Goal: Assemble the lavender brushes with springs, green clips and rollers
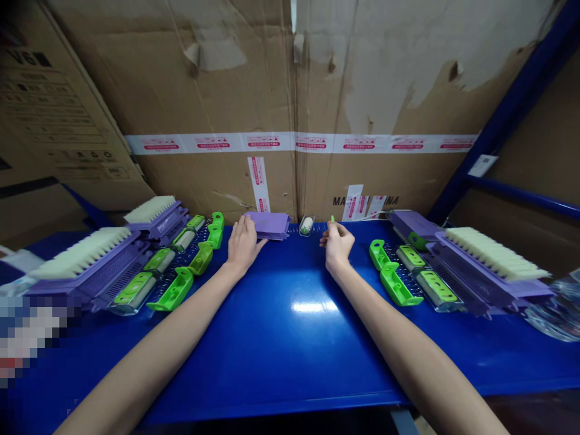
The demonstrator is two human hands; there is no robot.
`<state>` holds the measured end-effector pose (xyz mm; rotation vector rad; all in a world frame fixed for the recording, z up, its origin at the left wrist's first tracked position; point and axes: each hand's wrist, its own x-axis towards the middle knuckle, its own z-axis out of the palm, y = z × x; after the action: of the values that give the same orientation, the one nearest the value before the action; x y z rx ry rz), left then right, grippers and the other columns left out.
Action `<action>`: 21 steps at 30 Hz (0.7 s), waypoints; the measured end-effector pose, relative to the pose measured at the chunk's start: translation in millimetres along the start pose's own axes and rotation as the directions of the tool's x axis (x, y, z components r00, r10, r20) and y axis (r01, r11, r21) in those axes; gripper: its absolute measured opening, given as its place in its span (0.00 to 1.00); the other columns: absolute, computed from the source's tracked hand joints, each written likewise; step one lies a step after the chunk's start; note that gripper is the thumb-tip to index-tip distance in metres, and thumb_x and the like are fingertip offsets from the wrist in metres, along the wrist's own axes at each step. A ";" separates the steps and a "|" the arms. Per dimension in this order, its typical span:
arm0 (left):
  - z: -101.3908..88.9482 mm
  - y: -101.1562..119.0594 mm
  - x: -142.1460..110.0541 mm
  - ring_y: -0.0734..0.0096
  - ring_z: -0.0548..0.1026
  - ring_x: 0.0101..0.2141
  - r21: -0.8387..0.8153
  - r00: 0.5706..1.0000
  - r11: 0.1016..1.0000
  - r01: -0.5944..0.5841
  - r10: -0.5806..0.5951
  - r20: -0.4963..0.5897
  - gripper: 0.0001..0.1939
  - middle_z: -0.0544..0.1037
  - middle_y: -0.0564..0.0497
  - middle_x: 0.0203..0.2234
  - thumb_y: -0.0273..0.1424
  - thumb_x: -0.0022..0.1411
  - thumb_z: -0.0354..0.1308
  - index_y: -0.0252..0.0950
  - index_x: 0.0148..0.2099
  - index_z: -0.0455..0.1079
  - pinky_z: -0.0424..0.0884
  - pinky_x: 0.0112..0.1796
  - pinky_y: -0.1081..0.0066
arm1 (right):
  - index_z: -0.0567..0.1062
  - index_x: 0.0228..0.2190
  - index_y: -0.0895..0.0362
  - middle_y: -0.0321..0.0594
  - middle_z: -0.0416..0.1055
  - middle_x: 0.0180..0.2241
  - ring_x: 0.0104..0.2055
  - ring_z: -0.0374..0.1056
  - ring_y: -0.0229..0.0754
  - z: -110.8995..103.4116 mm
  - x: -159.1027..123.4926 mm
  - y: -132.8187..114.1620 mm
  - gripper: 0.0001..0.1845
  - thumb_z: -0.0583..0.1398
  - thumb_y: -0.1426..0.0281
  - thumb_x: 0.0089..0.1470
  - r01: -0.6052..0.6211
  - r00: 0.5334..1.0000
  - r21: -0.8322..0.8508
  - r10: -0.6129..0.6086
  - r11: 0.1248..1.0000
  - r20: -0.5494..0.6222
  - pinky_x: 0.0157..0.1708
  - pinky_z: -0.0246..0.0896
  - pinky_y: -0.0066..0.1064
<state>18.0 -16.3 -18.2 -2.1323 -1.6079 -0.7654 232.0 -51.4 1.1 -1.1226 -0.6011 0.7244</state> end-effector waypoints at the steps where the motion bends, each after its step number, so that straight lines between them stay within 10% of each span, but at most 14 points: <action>1: -1.1 0.7 -0.2 0.46 0.58 0.60 0.002 1.000 1.000 0.004 -0.004 0.009 0.28 0.63 0.26 0.57 0.33 0.57 0.59 0.22 0.56 0.59 0.57 0.58 0.52 | 0.71 0.23 0.58 0.31 0.63 0.17 0.16 0.60 0.32 0.4 -0.8 0.3 0.14 0.64 0.60 0.41 0.004 1.000 -0.001 -0.004 1.000 0.010 0.14 0.57 0.24; 10: -8.4 5.9 -1.3 0.44 0.59 0.60 0.051 0.997 0.997 -0.053 0.049 0.061 0.31 0.63 0.27 0.57 0.37 0.59 0.58 0.25 0.60 0.59 0.57 0.57 0.50 | 0.72 0.25 0.58 0.34 0.69 0.19 0.22 0.68 0.36 3.9 -5.4 2.4 0.19 0.68 0.59 0.34 -0.082 0.987 0.096 0.068 0.992 0.146 0.22 0.65 0.27; 21: -14.0 11.4 -2.1 0.42 0.60 0.59 0.114 0.995 0.992 -0.050 0.040 0.088 0.31 0.63 0.26 0.56 0.39 0.60 0.56 0.23 0.59 0.60 0.61 0.54 0.51 | 0.69 0.23 0.57 0.31 0.64 0.16 0.17 0.61 0.33 0.6 5.2 -0.9 0.15 0.65 0.60 0.40 -0.020 1.000 0.092 0.021 0.996 -0.015 0.18 0.61 0.26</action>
<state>25.6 -29.3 -8.0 -2.1363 -1.5994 -0.5598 235.0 -47.2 2.5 -1.0498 -0.5381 0.7530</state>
